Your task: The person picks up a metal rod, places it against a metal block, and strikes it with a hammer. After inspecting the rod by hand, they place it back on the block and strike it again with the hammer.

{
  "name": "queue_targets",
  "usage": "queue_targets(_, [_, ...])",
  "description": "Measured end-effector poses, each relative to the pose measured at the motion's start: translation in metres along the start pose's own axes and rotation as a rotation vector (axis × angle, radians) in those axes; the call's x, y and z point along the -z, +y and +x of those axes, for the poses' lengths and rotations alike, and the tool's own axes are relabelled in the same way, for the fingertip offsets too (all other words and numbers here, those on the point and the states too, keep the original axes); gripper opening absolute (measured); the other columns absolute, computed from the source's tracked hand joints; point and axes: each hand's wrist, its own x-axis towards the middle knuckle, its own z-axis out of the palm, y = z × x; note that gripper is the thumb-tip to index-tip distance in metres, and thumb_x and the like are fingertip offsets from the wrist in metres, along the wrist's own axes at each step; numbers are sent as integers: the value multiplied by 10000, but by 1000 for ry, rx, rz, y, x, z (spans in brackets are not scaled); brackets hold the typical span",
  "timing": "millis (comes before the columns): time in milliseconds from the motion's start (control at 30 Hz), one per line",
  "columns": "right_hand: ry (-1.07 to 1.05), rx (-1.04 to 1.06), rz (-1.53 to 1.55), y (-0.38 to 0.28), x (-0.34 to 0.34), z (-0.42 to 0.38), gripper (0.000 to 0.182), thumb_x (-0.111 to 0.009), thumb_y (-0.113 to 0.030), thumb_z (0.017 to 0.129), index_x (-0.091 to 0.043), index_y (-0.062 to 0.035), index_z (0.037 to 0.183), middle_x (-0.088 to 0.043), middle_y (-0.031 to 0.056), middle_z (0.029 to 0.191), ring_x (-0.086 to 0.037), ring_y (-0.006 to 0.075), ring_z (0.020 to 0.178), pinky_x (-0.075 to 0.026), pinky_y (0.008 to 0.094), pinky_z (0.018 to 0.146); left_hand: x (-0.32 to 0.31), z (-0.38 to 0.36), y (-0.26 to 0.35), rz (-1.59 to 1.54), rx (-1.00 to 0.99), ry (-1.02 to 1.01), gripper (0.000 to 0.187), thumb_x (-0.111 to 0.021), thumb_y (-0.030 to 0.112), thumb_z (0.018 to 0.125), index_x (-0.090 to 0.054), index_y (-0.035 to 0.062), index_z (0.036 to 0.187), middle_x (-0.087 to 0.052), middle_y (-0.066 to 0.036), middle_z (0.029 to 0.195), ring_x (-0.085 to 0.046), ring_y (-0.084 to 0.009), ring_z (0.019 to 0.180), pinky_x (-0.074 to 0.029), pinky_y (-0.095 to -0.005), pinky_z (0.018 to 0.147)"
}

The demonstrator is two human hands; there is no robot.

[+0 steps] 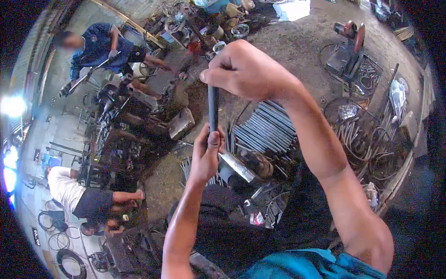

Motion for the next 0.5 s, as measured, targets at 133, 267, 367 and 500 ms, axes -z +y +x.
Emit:
queue_targets(133, [-65, -205, 490, 11, -25, -12, 334, -631, -291, 868, -650, 13, 732, -533, 1, 588, -486, 72, 579, -373, 276, 524, -19, -37, 34, -168, 215, 4, 313, -440, 371, 1010, -466, 65, 1070, -435, 32, 716, -378, -49, 562, -332, -204, 492])
queue_targets(267, [-29, -78, 896, 37, -63, -29, 283, -670, -259, 801, -580, -34, 654, -553, 12, 629, -538, 97, 611, -410, 268, 568, -28, -62, 26, -258, 398, -78, 319, -406, 398, 1017, -448, 83, 986, -406, 29, 664, -363, -68, 507, -330, -233, 444])
queue_targets(367, [-83, -158, 1159, 61, -95, -49, 265, -576, -256, 790, -468, -59, 650, -538, 67, 657, -537, 159, 638, -417, 286, 602, -23, -65, -1, -502, 623, -184, 388, -381, 455, 1013, -443, 92, 892, -384, 30, 650, -385, -80, 510, -367, -241, 457])
queue_targets(500, [-99, -339, 1508, 85, -133, -48, 316, -508, -355, 826, -496, -51, 739, -534, 99, 695, -557, 218, 676, -454, 342, 677, -24, -59, -32, -435, 765, -47, 451, -439, 543, 966, -447, 109, 845, -404, 29, 646, -400, -83, 509, -400, -261, 482])
